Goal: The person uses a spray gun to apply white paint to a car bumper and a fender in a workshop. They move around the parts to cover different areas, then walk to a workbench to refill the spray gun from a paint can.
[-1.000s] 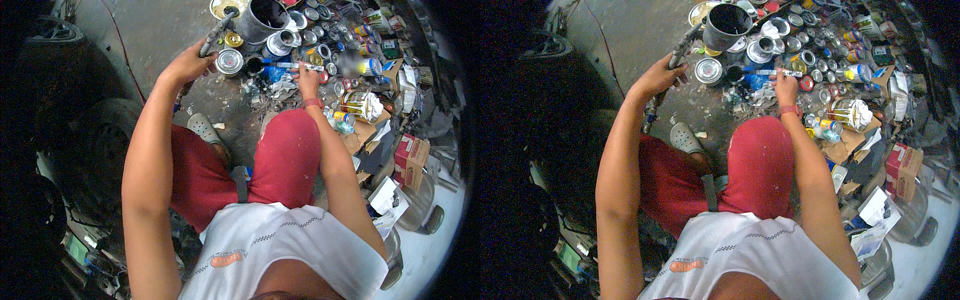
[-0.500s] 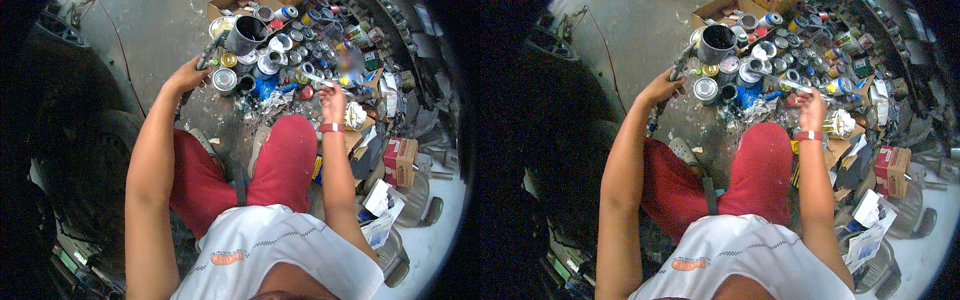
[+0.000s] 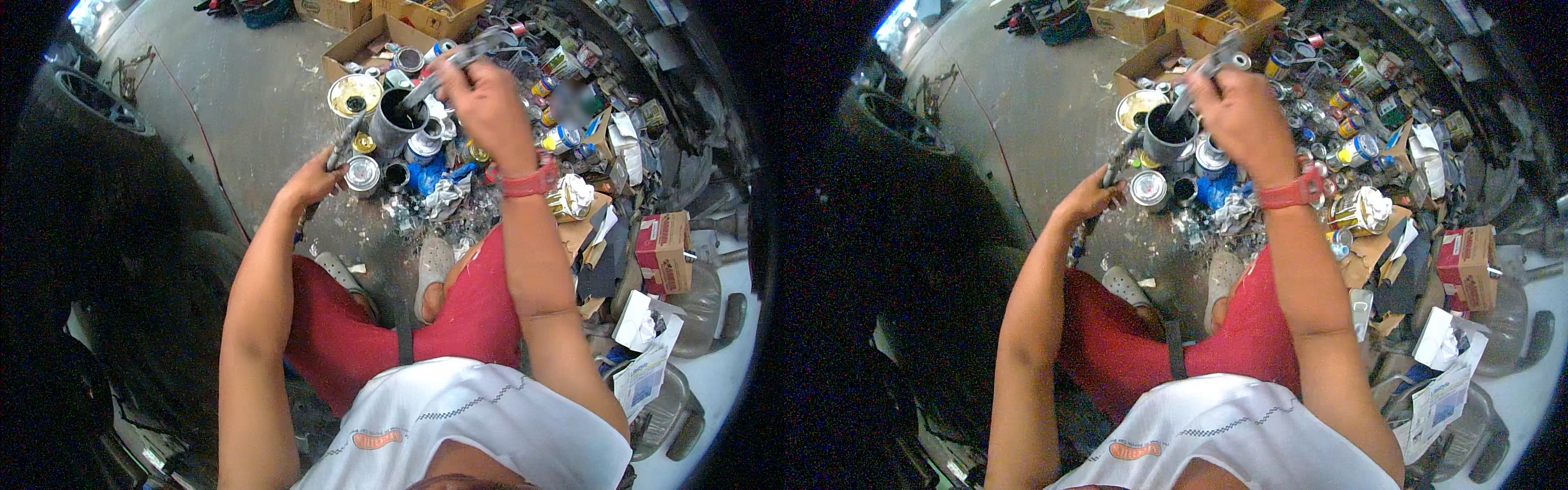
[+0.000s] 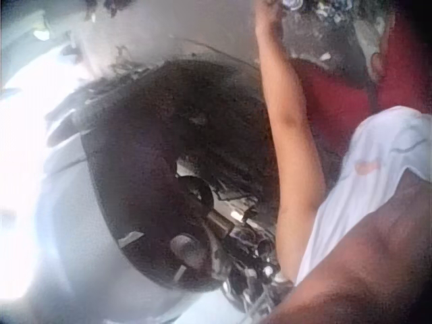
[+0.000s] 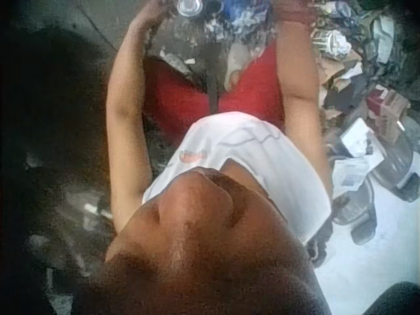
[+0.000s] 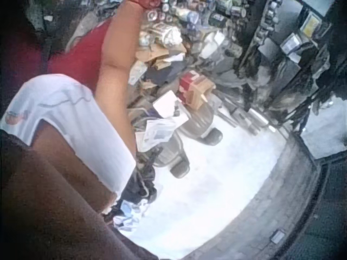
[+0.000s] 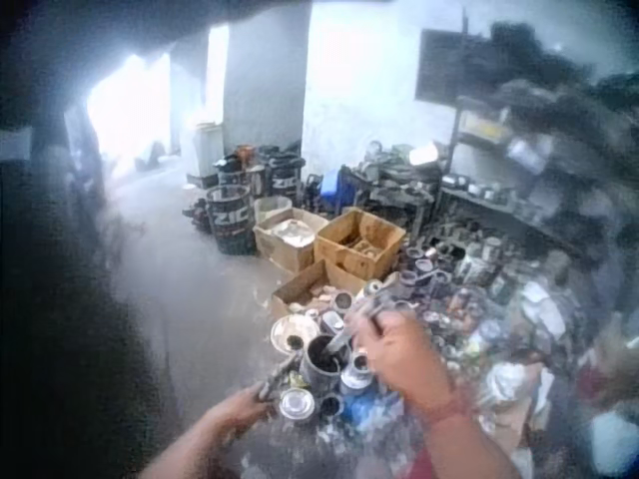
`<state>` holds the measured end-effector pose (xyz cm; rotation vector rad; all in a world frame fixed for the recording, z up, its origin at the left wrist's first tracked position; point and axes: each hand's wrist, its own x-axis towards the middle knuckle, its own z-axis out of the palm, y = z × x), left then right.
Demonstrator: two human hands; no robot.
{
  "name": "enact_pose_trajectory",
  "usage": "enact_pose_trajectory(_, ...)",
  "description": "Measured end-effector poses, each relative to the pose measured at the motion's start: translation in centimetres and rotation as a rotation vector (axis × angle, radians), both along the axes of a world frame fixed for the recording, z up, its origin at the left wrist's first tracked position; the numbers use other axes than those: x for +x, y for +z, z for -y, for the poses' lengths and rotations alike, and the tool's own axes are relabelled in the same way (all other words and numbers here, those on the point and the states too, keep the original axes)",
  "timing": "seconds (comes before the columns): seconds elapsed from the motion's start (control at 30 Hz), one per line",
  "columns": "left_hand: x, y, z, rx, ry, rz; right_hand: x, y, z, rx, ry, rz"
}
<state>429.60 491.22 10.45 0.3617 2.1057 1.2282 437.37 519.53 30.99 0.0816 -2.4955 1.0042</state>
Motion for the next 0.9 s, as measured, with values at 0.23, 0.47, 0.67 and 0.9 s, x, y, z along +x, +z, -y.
enact_pose_trajectory(0.23,0.6,0.0,-1.2,-0.102,-0.013,0.036,-0.3,-3.3,0.4,0.213,-0.053,-0.075)
enact_pose_trajectory(0.47,0.1,-0.5,-1.6,-0.131,-0.057,-0.009,-1.1,-4.3,-1.3,0.126,-0.009,0.002)
enact_pose_trajectory(0.67,0.0,-1.0,-1.7,-0.147,-0.039,-0.007,-1.7,-5.1,-2.6,-0.021,-0.054,-0.002)
enact_pose_trajectory(0.9,0.2,-1.2,-1.6,-0.140,-0.076,0.024,-1.4,-5.1,-3.3,-0.006,-0.027,0.030)
